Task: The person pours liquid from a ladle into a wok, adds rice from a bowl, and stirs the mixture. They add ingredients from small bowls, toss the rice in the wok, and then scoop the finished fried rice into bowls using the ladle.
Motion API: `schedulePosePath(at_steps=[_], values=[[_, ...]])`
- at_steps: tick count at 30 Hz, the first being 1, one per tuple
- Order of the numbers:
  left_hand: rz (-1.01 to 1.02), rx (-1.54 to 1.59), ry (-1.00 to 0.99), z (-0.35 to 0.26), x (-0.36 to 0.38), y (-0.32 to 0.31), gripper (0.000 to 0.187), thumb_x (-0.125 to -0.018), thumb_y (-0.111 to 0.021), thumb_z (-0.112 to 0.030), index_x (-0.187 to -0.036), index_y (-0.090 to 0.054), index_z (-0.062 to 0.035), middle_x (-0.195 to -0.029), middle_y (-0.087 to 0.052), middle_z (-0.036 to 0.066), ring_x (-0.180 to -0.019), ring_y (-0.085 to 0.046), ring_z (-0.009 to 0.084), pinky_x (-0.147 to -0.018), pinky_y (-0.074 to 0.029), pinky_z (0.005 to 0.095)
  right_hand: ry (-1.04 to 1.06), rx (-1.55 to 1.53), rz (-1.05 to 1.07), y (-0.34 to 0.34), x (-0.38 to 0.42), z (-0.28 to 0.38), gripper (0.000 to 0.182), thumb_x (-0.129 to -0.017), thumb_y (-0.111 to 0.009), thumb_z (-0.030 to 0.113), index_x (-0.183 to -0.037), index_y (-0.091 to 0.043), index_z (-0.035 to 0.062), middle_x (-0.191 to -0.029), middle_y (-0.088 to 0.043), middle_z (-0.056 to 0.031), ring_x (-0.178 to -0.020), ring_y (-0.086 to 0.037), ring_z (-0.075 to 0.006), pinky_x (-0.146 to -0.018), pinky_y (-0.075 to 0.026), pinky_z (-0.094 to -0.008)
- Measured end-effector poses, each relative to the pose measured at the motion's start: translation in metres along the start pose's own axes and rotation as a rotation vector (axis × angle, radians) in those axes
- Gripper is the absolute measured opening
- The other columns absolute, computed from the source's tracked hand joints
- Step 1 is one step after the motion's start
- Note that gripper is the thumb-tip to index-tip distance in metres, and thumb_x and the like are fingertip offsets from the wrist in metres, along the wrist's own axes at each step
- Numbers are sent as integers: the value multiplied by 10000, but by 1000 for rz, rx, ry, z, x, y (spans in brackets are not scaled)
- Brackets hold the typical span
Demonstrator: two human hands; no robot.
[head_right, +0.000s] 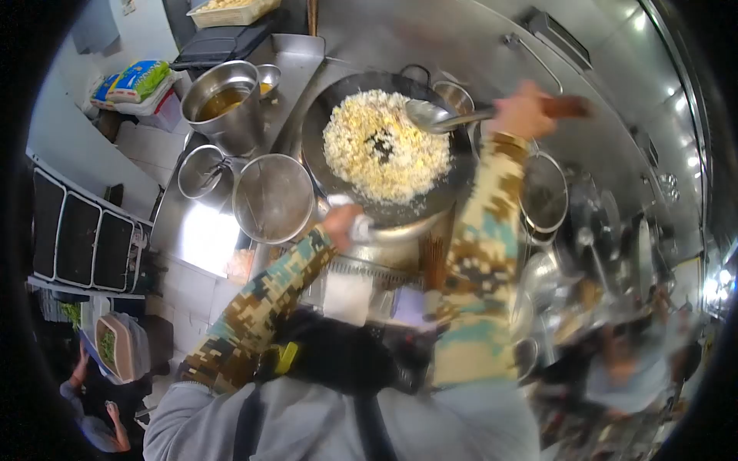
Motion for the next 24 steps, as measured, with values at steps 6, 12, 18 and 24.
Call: schedulePosePath(at_steps=[6, 12, 18, 24], values=[[-320, 631, 671, -52, 62, 3, 261, -917, -529, -220, -1076, -550, -15, -951, -605, 108, -827, -635, 254, -719, -569, 405, -120, 109, 303, -51, 61, 48, 182, -796, -660, 152, -873, -622, -9, -666, -525, -69, -437, -452, -176, -409, -412, -304], [34, 274, 467, -176, 32, 47, 278, -789, -683, -132, -1047, -611, -62, -987, -641, 110, -828, -642, 236, -709, -549, 372, -78, 25, 328, -61, 127, 92, 294, -799, -717, 282, -816, -592, 16, -538, -472, -18, -446, -473, -145, -473, -398, -292], [-205, 956, 1035, -93, 165, -27, 312, -810, -627, -97, -1084, -589, 47, -878, -675, 116, -720, -667, 236, -625, -539, 343, 204, 282, 409, -81, -6, 73, 222, -773, -685, 182, -861, -601, -4, -574, -521, -70, -443, -518, -181, -437, -427, -309], [-217, 1227, 1043, -136, 92, 9, 185, -884, -568, -105, -1033, -559, 3, -985, -646, 138, -837, -656, 233, -717, -570, 352, 12, 89, 182, -77, 146, 85, 237, -741, -685, 148, -864, -610, -41, -573, -517, -59, -444, -493, -174, -410, -397, -315]])
Point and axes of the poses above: each hand's wrist, its own x-axis away from the middle knuckle, its own y-axis out of the back of the hand, z = x × y, the point moved 9 cm from there along -x, towards the middle knuckle
